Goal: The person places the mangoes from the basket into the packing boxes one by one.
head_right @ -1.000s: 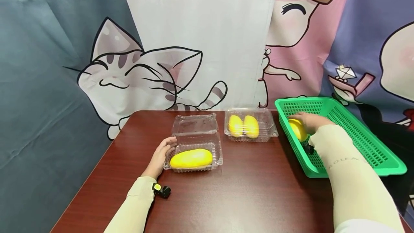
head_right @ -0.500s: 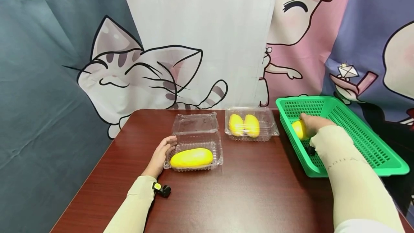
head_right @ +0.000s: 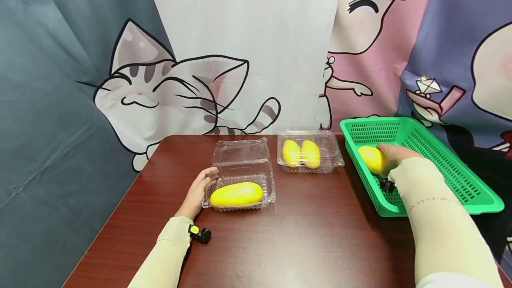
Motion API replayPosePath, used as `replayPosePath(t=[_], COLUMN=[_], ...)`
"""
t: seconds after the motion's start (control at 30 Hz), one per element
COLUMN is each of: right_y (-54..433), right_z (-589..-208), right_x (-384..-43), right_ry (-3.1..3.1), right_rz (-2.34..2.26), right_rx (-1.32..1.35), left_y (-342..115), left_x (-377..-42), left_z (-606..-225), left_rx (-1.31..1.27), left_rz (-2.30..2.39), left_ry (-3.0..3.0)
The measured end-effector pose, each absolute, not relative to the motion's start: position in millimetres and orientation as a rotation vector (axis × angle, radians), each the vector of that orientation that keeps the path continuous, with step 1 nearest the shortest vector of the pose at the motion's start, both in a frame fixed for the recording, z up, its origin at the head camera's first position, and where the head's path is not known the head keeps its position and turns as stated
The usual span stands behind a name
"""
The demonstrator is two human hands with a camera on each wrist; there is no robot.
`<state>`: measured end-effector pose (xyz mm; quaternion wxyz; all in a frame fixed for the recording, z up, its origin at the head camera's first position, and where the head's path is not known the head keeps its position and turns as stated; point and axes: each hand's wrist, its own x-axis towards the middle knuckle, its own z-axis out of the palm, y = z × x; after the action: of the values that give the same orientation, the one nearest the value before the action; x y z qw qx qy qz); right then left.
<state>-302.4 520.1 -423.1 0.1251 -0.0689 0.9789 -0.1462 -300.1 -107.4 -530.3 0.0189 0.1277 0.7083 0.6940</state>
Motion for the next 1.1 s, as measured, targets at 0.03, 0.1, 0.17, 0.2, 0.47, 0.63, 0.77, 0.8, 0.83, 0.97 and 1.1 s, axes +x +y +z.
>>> replayPosePath(t=[0.03, 0.1, 0.17, 0.2, 0.47, 0.63, 0.77, 0.8, 0.83, 0.97, 1.1], right_y=[521.5, 523.2, 524.8, 525.1, 529.6, 534.8, 536.2, 535.5, 534.4, 526.3, 514.0], right_z=[-426.0, -431.0, -435.4, -437.0, -442.8, -438.0, -427.0, -423.5, -419.7, -404.7, -391.9], right_x=[-303.0, -303.0, -302.0, -301.1, -294.9, -290.3, -291.0, -291.6, -292.3, -293.3, -295.1], right_ry=[2.851, 2.835, 2.824, 2.821, 2.886, 2.953, 3.048, 3.069, 3.085, 3.109, 3.16], right_rz=[-0.445, -0.507, -0.558, -0.577, -0.687, -0.705, -0.633, -0.621, -0.618, -0.633, -0.637], right_rx=[-0.217, -0.225, -0.199, -0.194, -0.129, -0.108, -0.193, -0.211, -0.224, -0.183, -0.182], left_y=[-107.5, -107.6, -107.7, -107.7, -106.8, -104.6, -104.6, -105.0, -105.3, -106.5, -106.5], left_x=[-300.1, -299.6, -299.1, -298.8, -299.1, -298.1, -298.2, -298.4, -298.6, -299.3, -299.2], left_z=[-530.9, -532.1, -533.0, -533.2, -533.5, -529.5, -529.0, -529.2, -529.2, -529.0, -528.6], left_rx=[0.395, 0.39, 0.38, 0.377, 0.363, 0.373, 0.37, 0.369, 0.365, 0.37, 0.375], left_rz=[2.15, 2.149, 2.157, 2.16, 2.174, 2.164, 2.163, 2.164, 2.165, 2.162, 2.162], left_ry=[2.206, 2.215, 2.214, 2.213, 2.186, 2.192, 2.194, 2.196, 2.197, 2.207, 2.193])
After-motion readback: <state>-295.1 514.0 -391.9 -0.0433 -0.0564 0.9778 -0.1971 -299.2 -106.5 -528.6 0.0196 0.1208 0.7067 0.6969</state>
